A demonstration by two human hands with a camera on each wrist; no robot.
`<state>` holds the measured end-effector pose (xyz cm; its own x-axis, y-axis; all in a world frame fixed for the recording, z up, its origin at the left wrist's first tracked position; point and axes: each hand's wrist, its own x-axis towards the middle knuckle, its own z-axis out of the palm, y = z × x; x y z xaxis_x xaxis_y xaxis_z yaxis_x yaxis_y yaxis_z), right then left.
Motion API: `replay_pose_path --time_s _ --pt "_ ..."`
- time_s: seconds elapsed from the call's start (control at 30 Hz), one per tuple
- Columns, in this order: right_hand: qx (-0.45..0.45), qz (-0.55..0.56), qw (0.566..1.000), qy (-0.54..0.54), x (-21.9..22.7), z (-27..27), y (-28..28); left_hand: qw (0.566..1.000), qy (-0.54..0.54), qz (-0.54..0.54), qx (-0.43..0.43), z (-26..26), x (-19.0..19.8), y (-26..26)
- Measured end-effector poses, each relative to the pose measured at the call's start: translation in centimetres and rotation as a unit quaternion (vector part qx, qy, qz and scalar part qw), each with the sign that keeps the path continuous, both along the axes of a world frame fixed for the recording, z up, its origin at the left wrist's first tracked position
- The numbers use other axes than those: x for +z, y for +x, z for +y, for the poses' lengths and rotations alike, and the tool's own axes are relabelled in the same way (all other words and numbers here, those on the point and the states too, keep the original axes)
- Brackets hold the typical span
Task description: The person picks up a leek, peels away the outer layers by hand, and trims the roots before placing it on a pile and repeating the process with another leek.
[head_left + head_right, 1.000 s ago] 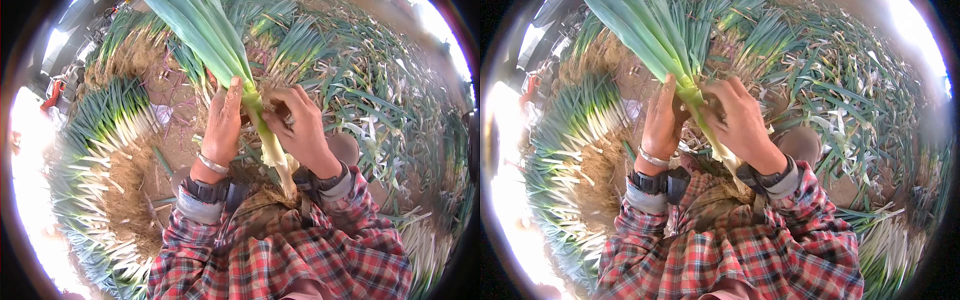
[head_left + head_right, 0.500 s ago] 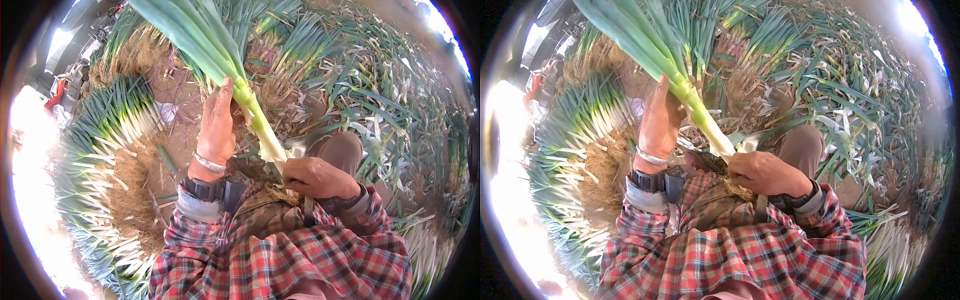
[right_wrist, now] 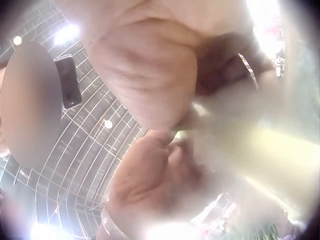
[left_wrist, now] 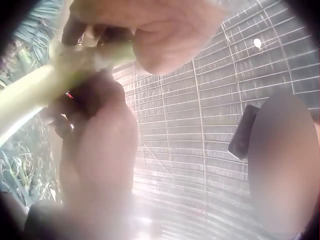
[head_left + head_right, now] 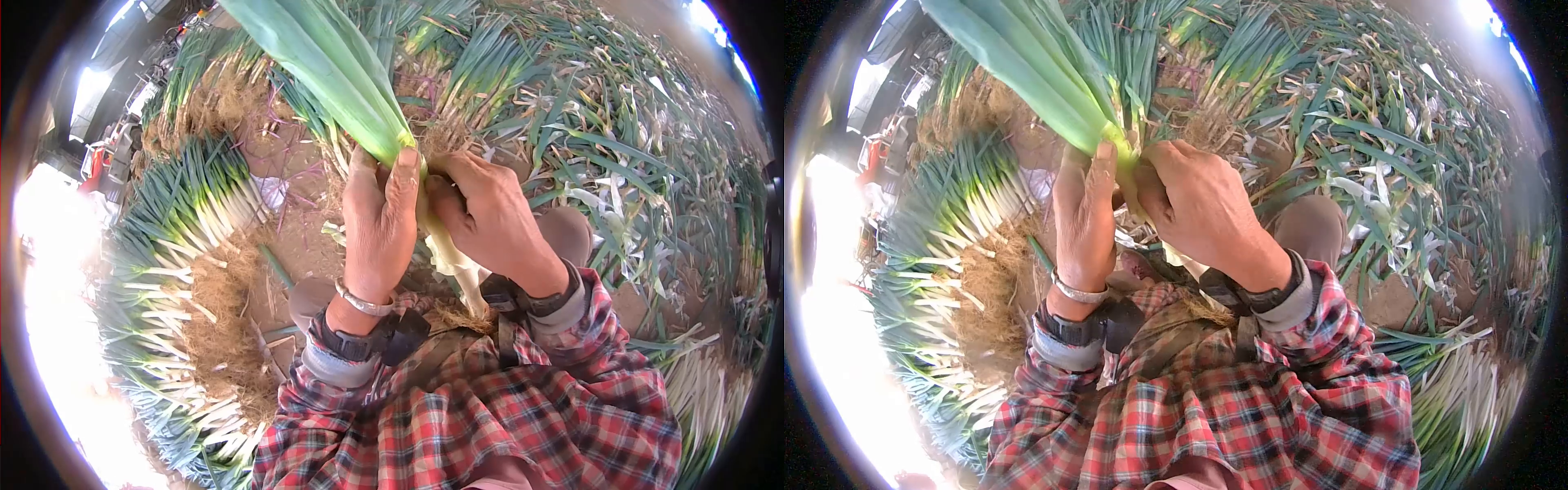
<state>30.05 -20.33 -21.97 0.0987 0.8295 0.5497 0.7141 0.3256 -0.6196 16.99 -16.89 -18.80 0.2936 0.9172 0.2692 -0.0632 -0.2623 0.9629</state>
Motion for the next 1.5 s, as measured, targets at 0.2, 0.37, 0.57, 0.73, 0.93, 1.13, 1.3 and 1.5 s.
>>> replay_pose_path --time_s 0.2,0.37,0.57,0.73,0.93,1.13,1.3,1.5 --pt "-0.06 -0.039 0.997 -0.015 1.7 -1.0 -0.5 0.992 0.12 0.037 0.008 0.3 -0.8 0.8" --pt "-0.017 -0.021 0.999 -0.028 -0.3 -0.3 1.1 0.996 0.035 -0.076 -0.012 -0.5 -1.0 0.7" --pt "0.08 0.482 0.84 -0.234 -5.0 -1.3 1.9 0.972 -0.111 -0.181 -0.105 1.2 -1.9 -1.6" --pt "0.096 0.465 0.874 -0.105 -9.7 -2.6 1.3 0.953 -0.117 -0.255 -0.112 1.5 -2.6 -1.5" --pt "0.153 0.605 0.777 -0.081 -8.2 -4.2 7.0 0.955 -0.131 -0.259 -0.058 2.4 -2.1 -2.9" --pt "-0.146 0.074 0.982 -0.09 -8.3 -4.3 10.4 0.971 -0.095 -0.218 0.038 4.1 -3.0 -6.0" --pt "0.172 0.153 0.973 0.022 -3.2 -0.2 -0.8 0.981 -0.096 -0.164 0.029 2.2 -1.0 -3.4" --pt "0.175 0.203 0.962 -0.059 -3.1 0.6 -2.5 0.989 -0.089 -0.109 0.039 3.2 -1.5 -3.7"
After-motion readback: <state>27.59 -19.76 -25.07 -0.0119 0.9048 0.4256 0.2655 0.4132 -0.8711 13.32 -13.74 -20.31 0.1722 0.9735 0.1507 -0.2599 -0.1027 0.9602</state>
